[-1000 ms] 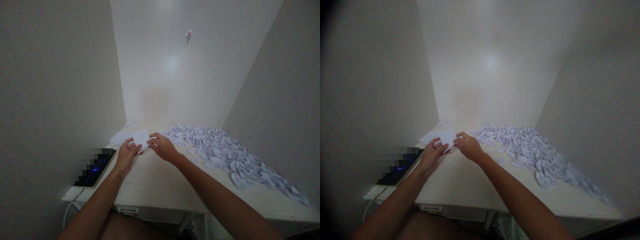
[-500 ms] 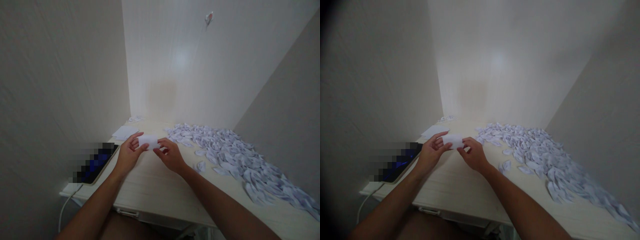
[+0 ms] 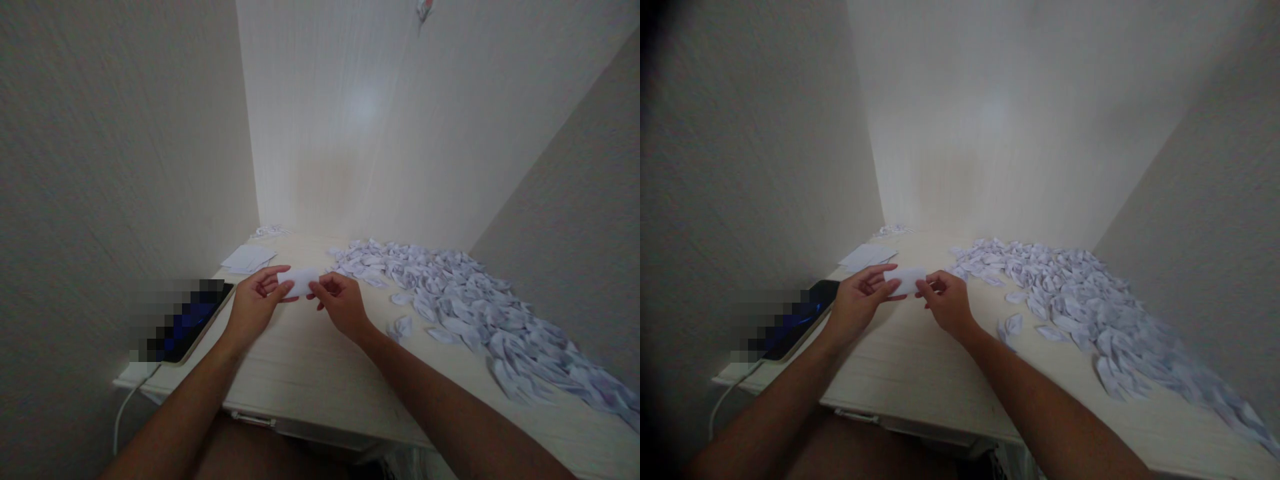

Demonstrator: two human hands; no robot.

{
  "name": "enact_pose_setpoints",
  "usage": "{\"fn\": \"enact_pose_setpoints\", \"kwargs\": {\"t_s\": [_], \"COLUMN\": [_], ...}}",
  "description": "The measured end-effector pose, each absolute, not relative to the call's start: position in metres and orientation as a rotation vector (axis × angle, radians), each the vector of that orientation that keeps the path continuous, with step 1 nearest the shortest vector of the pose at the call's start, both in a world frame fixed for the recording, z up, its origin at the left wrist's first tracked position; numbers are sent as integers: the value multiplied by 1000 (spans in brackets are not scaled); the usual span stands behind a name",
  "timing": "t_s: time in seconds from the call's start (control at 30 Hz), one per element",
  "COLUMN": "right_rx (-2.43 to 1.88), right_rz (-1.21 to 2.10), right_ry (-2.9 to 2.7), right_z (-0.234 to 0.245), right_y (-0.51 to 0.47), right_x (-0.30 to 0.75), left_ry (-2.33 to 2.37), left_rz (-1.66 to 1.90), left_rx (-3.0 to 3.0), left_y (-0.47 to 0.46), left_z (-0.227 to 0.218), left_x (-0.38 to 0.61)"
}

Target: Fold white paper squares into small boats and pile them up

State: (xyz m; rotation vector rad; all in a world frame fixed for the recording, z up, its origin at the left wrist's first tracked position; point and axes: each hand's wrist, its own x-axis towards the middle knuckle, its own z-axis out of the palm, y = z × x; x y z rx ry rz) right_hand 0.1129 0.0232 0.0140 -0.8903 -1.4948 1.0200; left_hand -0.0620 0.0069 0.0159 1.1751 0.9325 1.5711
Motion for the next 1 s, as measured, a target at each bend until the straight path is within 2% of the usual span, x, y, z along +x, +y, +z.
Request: {"fn": "enact_pose_setpoints", "kwargs": {"t_s": [0.23,1.0], "right_rx": [-836,-881], "right_rz": [1086,806], "right_ry": [-1423,-1690], "right_z": [14,15], "right_y": [25,23], "right_x": [112,118], "left_ry": [974,1024], "left_rz": [1567,1533], "left_rx": [1166,1162], "left_y": [7,3], "left_z": [16,20], "left_x": [-62,-63]}}
